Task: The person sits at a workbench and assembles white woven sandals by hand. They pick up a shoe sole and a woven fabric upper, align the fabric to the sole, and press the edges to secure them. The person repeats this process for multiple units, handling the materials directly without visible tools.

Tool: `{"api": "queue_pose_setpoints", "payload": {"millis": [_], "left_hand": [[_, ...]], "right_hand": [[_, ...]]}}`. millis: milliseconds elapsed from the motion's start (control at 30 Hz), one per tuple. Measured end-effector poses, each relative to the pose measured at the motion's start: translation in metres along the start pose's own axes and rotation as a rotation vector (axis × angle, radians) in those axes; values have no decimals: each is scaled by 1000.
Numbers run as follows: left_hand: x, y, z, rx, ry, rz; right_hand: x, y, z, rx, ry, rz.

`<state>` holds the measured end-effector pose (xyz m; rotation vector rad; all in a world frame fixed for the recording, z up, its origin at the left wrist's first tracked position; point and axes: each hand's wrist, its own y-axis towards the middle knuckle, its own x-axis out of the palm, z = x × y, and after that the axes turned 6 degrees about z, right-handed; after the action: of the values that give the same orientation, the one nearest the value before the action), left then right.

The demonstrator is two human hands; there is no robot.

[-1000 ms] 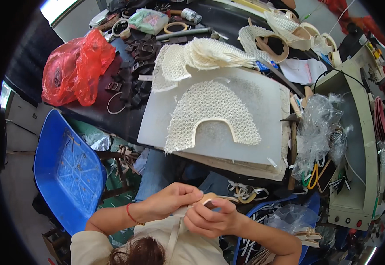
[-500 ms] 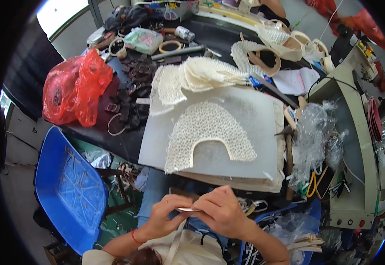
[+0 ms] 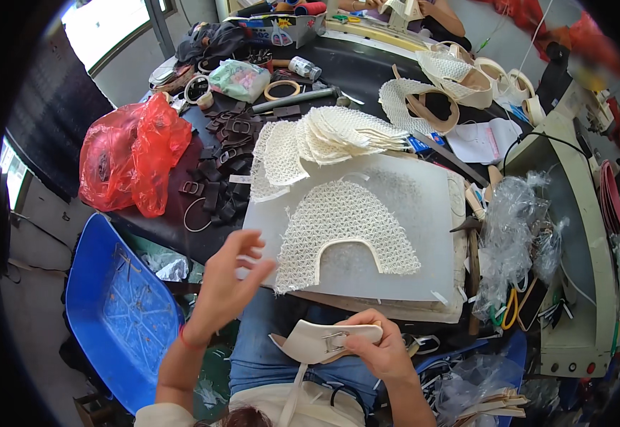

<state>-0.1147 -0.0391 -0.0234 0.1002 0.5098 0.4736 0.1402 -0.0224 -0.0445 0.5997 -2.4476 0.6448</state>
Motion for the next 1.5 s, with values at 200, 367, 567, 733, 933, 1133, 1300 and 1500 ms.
{"api": "queue_pose_setpoints", "payload": {"millis": [200,367,567,733,933,1133,1300,1500], "left_hand": [[10,15,2,-42,143,-398],[26,-18,7,-828,-837,-661],[46,-56,16,-867,-984,-554],[52,-77,18,-673,-814,-384],[54,-90,10,-554,-680,-333],[49,-91,9,-562,-628,-380],[44,-87,13,-601,-707,-387],[41,-90,16,-607,-843,-418]], "right_hand": [[-6,-24,-26,-208,-230,-92],[-10,-44,-59,-271,-144,107],[-4,-31,-35,-263,-390,274],[12,-27,-28,-323,-640,326],[20,-17,-21,-245,-745,301],[21,-10,-14,-232,-738,269],[22,-6,-13,-198,-759,278],[18,-8,-10,-206,-824,295]]}}
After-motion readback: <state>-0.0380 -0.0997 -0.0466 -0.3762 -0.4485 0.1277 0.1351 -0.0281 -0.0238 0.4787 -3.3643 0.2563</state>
